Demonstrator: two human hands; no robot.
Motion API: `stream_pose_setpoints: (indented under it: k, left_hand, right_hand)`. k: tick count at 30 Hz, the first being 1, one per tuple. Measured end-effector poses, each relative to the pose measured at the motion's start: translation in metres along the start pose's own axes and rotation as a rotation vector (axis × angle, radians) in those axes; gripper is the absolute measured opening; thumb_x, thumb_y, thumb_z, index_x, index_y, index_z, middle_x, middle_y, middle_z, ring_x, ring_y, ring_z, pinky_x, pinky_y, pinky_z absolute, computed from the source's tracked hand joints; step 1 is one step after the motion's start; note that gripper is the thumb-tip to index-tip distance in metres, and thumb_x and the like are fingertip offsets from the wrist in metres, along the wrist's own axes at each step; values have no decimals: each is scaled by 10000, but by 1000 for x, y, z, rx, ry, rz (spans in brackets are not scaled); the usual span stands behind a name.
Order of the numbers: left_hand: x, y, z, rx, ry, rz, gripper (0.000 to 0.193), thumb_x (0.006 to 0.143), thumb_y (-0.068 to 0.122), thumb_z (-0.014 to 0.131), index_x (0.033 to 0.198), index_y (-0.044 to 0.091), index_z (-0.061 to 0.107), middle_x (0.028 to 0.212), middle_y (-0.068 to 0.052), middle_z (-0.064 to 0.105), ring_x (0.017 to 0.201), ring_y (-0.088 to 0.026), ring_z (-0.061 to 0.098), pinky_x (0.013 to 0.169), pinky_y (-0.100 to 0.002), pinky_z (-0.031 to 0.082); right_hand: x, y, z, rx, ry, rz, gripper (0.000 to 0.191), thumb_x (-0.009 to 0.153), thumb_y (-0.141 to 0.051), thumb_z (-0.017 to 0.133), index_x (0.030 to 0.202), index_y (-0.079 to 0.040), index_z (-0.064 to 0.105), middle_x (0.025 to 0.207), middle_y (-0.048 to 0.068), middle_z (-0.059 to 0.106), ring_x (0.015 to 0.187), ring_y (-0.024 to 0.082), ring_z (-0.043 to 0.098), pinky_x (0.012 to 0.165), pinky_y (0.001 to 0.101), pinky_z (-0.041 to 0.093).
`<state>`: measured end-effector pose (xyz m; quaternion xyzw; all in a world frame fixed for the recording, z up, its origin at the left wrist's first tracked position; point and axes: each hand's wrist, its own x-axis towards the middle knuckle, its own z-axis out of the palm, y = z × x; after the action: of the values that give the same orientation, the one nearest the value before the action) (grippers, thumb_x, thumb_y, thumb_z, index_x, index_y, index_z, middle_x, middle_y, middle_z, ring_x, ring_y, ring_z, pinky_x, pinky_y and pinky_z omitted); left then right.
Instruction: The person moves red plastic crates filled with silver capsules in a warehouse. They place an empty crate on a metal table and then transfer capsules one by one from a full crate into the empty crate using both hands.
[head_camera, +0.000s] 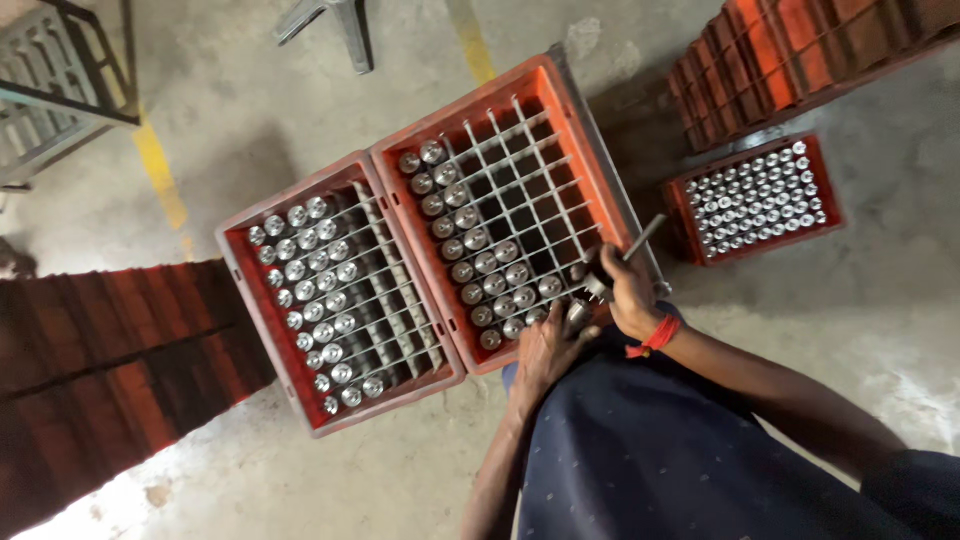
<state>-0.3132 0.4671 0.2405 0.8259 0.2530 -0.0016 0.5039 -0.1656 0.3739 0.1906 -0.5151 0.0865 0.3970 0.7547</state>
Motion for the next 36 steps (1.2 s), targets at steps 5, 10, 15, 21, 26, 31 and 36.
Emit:
stream_pose_setpoints:
  k: [5,10,15,21,26,31,36]
  left_hand:
    - [2,-2,-2,306,46,341,521,920,127,670,1437,112,607,1154,-184,673,1076,-381,640,876,-465,562]
    - [-16,-29,-7,10,139,205,317,920,52,656,1227,107,712,1056,-142,731,962,-337,714,798,-441,580]
    - [-71,-97,-76,317,584,-252,151,954,187,807,916,82,705,853,-167,700,769,-379,691,666,-485,547]
    - [-138,-175,-167,823,684,-690,609,614,416,887,1083,49,761,1157,-258,677,811,-449,680,631,-605,515]
    - [-133,-185,-168,651,441,-876,514,749,526,864,1012,95,768,1118,-178,694,936,-418,690,765,-568,538]
    - [-145,-163,-191,567,493,-720,566,640,472,894,1041,93,771,1069,-142,732,936,-382,705,769,-519,561]
    - [-199,-150,-235,135,685,-395,459,741,351,856,1094,66,786,1026,-103,752,940,-257,733,891,-406,590]
  right_hand:
    - [21,-14,-31,32,73,-31,323,1075,-377,544,998,-82,651,879,64,711,816,198,722,766,326,569]
    - [17,9,-48,41,72,-23,283,1085,-366,577,1052,-96,652,952,47,714,852,167,701,750,321,544]
    - [5,22,-52,137,76,54,230,1083,-345,585,1101,-117,602,1026,21,685,942,176,712,871,364,600]
    - [-4,36,-24,43,-29,29,288,1134,-364,556,1118,-81,610,1010,31,671,941,193,691,882,364,550]
    - [-6,60,-2,42,-37,96,246,1116,-356,568,1118,-115,618,1025,16,681,919,151,668,839,330,519]
    - [-10,69,12,10,-1,14,175,1096,-280,630,1176,-128,598,1115,-22,646,1013,106,656,905,321,537]
    - [-29,59,8,-45,-6,138,255,1073,-349,591,1154,-110,630,1065,8,664,942,146,673,840,321,542]
